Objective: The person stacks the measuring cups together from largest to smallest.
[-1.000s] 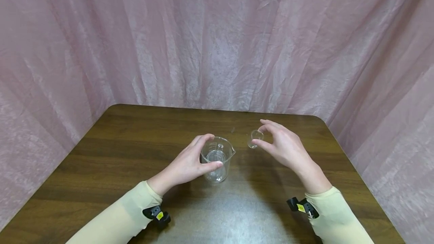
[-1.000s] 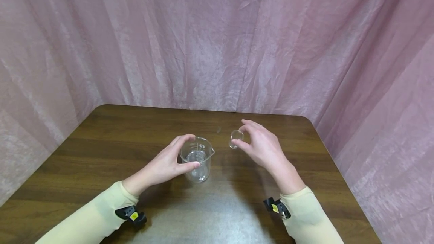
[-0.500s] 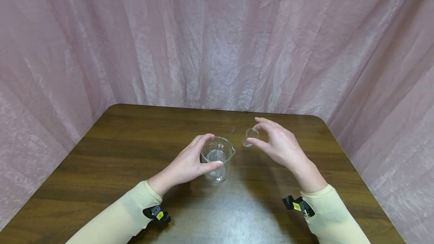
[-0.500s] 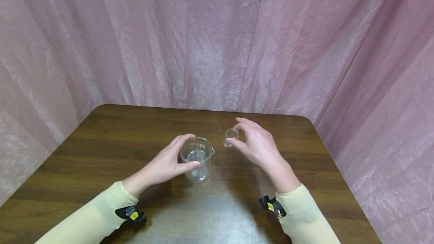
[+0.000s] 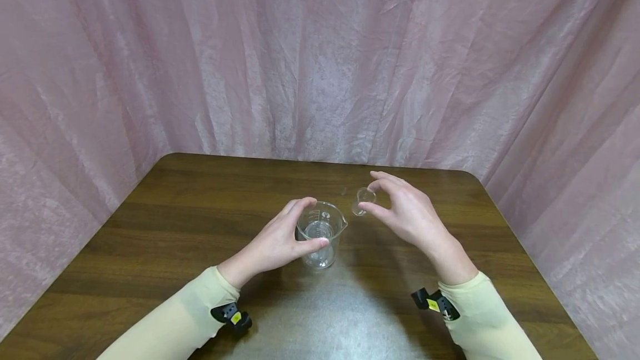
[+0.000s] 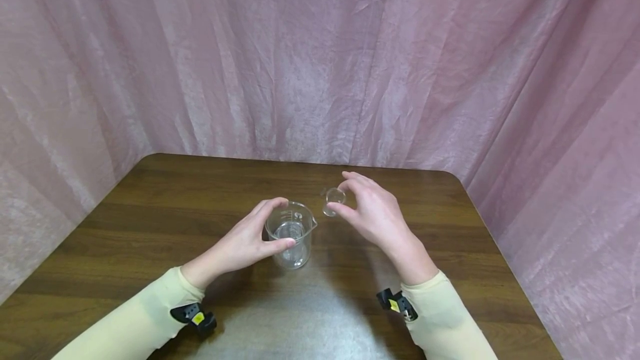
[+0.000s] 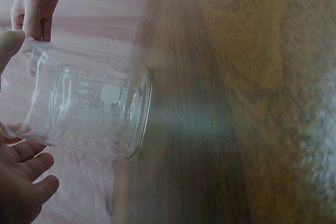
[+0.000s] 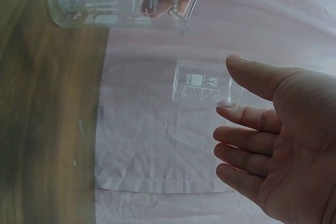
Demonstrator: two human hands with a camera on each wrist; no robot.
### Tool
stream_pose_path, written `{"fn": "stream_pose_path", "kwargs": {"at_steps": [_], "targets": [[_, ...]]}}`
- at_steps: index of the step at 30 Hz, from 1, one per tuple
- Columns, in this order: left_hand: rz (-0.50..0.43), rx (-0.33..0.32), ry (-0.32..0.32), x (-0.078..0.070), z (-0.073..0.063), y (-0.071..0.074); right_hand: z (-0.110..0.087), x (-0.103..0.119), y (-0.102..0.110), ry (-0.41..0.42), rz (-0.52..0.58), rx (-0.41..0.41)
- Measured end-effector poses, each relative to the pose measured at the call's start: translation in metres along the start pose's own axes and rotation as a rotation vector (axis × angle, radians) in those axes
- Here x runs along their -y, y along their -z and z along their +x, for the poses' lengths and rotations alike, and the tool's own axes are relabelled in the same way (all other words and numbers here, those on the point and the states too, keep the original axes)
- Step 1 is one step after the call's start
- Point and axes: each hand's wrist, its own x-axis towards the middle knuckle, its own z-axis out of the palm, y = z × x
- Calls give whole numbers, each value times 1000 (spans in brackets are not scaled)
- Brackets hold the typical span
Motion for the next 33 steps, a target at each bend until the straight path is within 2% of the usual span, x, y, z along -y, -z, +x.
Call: {"fn": "stream_pose_path", "kwargs": {"at_steps": [33], "targets": [[-20,16,15,2,2,-1,11,29,0,51,56,-31]]}}
